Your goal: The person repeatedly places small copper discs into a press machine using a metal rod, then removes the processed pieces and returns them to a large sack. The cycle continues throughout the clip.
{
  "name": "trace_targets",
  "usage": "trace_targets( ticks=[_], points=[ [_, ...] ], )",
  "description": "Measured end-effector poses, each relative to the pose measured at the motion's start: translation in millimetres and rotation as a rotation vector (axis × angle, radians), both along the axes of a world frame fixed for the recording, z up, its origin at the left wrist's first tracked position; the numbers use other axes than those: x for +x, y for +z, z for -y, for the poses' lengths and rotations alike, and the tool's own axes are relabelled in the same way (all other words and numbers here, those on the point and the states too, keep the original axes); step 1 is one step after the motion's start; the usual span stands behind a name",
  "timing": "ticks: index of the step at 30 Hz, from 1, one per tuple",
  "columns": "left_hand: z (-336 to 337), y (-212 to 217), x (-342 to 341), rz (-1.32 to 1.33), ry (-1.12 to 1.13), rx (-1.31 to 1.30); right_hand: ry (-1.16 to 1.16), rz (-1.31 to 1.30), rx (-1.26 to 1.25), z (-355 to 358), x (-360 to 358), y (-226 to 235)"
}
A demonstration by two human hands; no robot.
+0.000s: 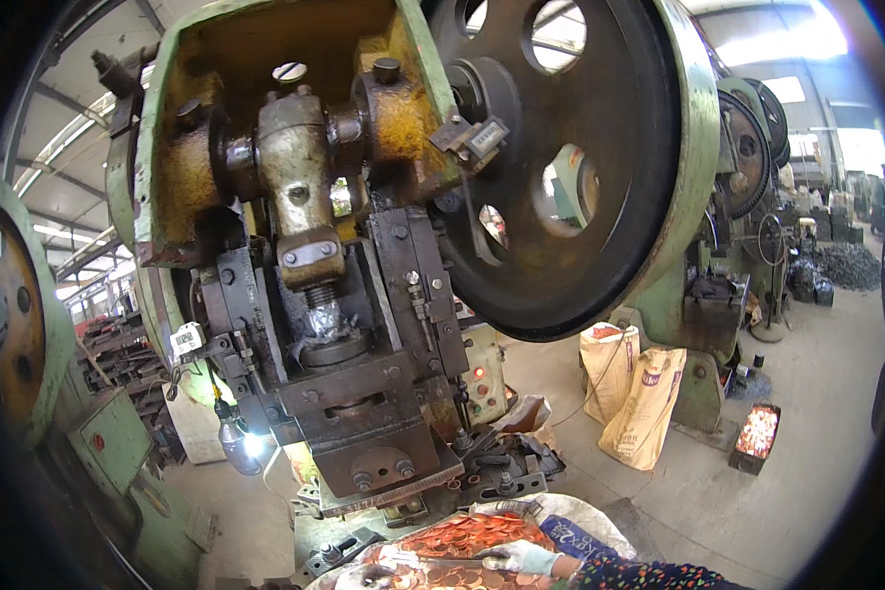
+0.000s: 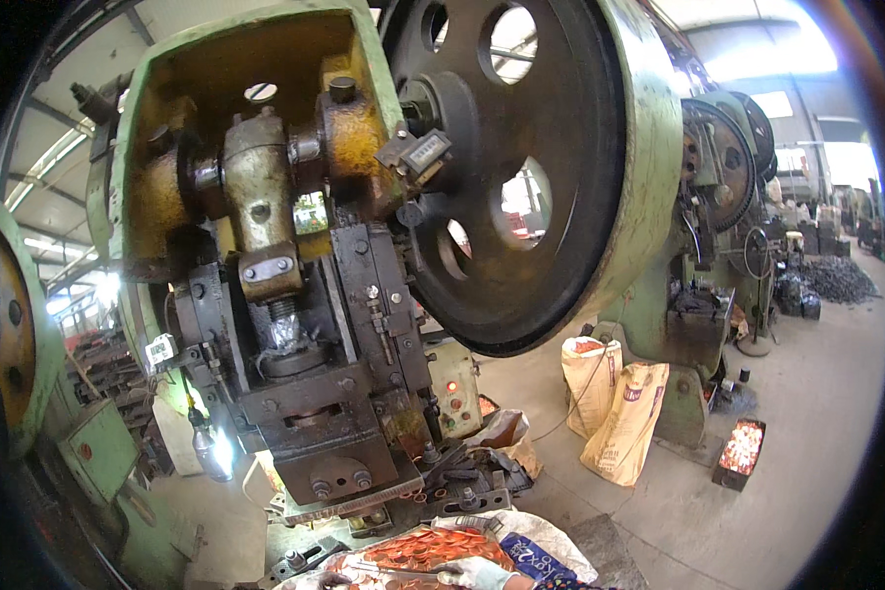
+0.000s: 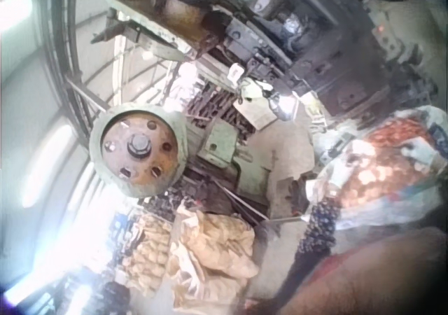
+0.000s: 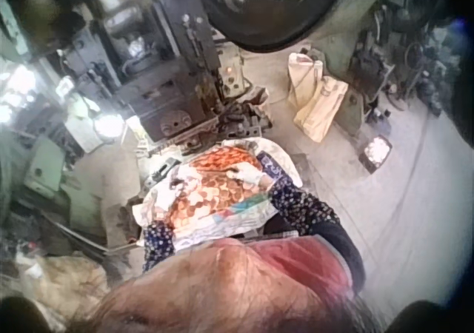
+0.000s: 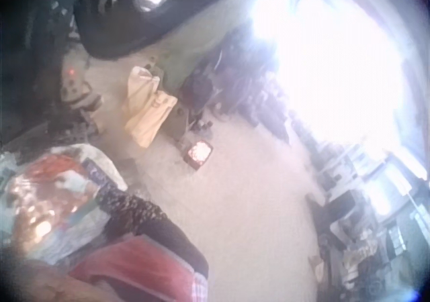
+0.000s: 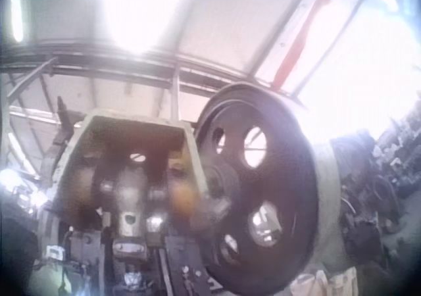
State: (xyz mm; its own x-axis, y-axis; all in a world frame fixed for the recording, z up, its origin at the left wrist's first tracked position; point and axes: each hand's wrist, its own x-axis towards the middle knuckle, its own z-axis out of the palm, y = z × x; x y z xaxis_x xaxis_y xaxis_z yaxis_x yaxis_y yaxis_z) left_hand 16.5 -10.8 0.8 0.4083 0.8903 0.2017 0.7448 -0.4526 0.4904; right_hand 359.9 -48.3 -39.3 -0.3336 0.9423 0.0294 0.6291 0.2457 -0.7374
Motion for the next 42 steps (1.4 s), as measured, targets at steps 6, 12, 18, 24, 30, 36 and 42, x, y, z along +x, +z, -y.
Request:
trace_targets(
  ticks=[6, 12, 18, 24, 30, 36, 42],
  points=[
    [10, 16, -5, -0.032, -0.030, 0.227, 0.018, -0.102, -0.041, 8, 12, 58],
    [9, 41, -11, -0.215, 0.056, 0.420, -0.122, 0.095, -0.025, -28, 31, 109],
    [-23, 62, -10, 0.223, 0.002, -0.122, -0.137, 0.366, 0.443, -88, 26, 109],
    [-77, 43, 17, 0.416, 0.159, -0.020, -0.073, 0.681, 0.698, -125, -1, 98],
    [-139, 13, 50, 0.521, 0.337, 0.079, -0.267, 0.527, 0.637, -136, 14, 91],
    [-177, 6, 85, 0.049, 0.584, 0.099, -0.219, 0.288, 0.531, -108, 30, 81],
    [-180, -1, 91, -0.154, 0.490, 0.316, -0.203, 0.294, 0.443, -104, 29, 79]
  ],
)
